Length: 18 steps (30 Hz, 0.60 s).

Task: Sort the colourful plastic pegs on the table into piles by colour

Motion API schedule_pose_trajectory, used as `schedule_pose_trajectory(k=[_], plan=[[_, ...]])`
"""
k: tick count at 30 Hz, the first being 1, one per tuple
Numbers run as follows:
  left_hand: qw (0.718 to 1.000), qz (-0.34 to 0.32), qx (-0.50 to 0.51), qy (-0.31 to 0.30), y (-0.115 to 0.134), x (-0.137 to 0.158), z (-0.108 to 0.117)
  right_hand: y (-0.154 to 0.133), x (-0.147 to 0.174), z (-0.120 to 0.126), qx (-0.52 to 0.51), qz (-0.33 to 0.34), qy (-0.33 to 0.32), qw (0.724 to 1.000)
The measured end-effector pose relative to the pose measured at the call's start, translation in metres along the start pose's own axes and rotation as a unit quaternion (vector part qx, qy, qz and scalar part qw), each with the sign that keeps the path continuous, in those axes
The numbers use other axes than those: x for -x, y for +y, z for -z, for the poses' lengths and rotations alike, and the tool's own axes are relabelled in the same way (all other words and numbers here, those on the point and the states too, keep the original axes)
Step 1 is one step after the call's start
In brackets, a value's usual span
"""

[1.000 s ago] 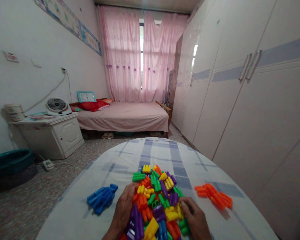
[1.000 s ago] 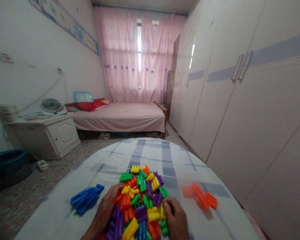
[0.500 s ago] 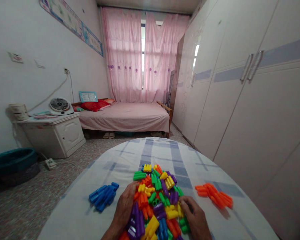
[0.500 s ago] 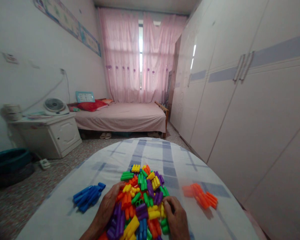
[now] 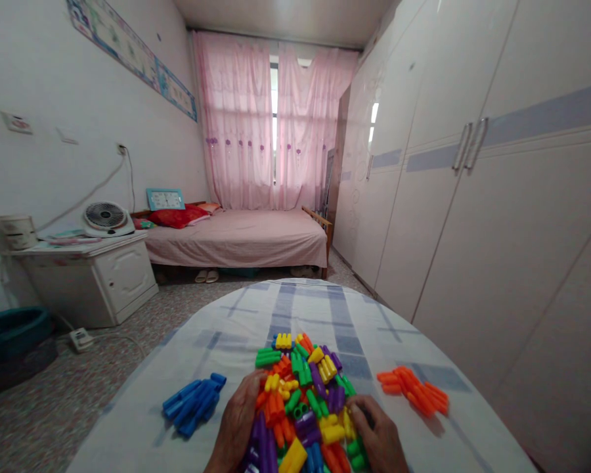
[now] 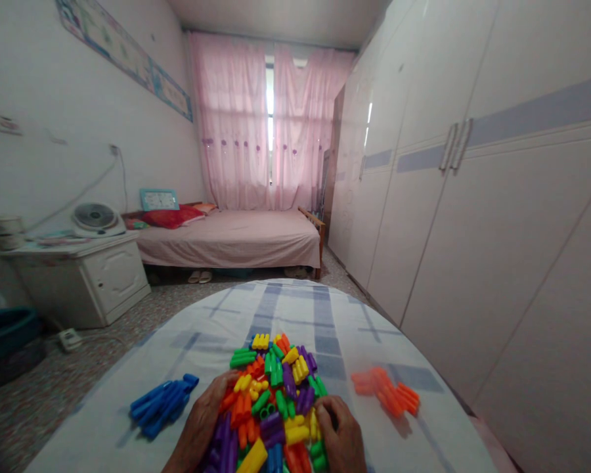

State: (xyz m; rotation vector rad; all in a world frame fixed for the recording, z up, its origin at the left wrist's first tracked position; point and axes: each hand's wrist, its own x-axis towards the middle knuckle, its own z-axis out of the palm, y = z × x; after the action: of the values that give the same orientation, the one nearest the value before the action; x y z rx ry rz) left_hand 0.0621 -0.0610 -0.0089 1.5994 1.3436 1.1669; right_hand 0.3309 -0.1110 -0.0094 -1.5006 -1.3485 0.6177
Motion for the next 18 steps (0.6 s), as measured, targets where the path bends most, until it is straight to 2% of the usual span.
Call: schedule_pose_trajectory(k=[11,18], plan=[[1.0,-0.019,-0.007,0.002,-0.016,-0.004,-0.002,0.009,-0.002,-0.001,0.001,0.005,0.003,1.0],[1.0,-0.005,-0.011,0.005,-0.002,-0.001,0.0,0.008,-0.002,0.0,0.011,0.002,-0.004,1.0]])
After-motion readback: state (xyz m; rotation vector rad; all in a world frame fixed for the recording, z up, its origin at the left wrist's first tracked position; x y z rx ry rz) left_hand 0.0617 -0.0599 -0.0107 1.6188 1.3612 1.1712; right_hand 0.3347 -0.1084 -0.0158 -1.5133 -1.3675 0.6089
